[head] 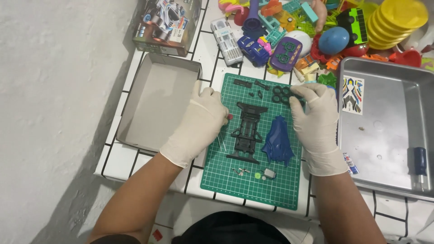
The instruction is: Assembling the chassis and small components of a plastic toy car model on a cutting mat.
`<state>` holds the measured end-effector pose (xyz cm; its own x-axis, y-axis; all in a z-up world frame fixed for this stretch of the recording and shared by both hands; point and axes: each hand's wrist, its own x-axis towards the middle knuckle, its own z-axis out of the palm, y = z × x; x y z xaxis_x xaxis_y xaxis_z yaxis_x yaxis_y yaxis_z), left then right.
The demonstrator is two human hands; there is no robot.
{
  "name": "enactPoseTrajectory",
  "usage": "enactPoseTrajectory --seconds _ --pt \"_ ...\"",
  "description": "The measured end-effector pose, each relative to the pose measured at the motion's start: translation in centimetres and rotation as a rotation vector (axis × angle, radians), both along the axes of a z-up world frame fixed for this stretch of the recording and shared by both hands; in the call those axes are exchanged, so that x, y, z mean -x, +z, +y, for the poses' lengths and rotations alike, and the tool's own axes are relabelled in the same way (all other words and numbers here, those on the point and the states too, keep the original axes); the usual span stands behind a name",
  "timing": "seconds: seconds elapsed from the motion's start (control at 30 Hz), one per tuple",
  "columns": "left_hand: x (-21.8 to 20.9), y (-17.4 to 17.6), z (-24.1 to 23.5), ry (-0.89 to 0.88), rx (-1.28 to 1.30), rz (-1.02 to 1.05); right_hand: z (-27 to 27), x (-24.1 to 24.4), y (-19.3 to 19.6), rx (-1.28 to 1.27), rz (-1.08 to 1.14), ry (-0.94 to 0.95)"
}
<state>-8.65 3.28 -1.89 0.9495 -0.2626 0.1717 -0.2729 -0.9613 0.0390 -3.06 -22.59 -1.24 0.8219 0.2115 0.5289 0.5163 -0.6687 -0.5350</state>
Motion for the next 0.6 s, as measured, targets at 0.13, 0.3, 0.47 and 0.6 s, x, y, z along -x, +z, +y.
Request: enactPoseTrajectory --seconds 0.13,0.3,0.47,0.6 --pt "-0.4 -1.2 -0.1 -0.002 -0.019 0.016 -0.1 -0.1 -0.3 -0.004 -0.025 -0.008" --pt "-0.4 -1.4 -0.4 0.020 0.005 0.005 -0.5 0.1 0.1 -0.002 -0.047 -0.028" --pt "-0.8 2.6 -2.3 -0.037 0.052 -0.154 -2.0 -1.4 -1.5 0.159 0.055 -0.151" --pt "-3.2 3.3 -5.8 -0.166 0.102 -0.282 -2.7 -2.3 -3.1 0.291 0.201 -0.204"
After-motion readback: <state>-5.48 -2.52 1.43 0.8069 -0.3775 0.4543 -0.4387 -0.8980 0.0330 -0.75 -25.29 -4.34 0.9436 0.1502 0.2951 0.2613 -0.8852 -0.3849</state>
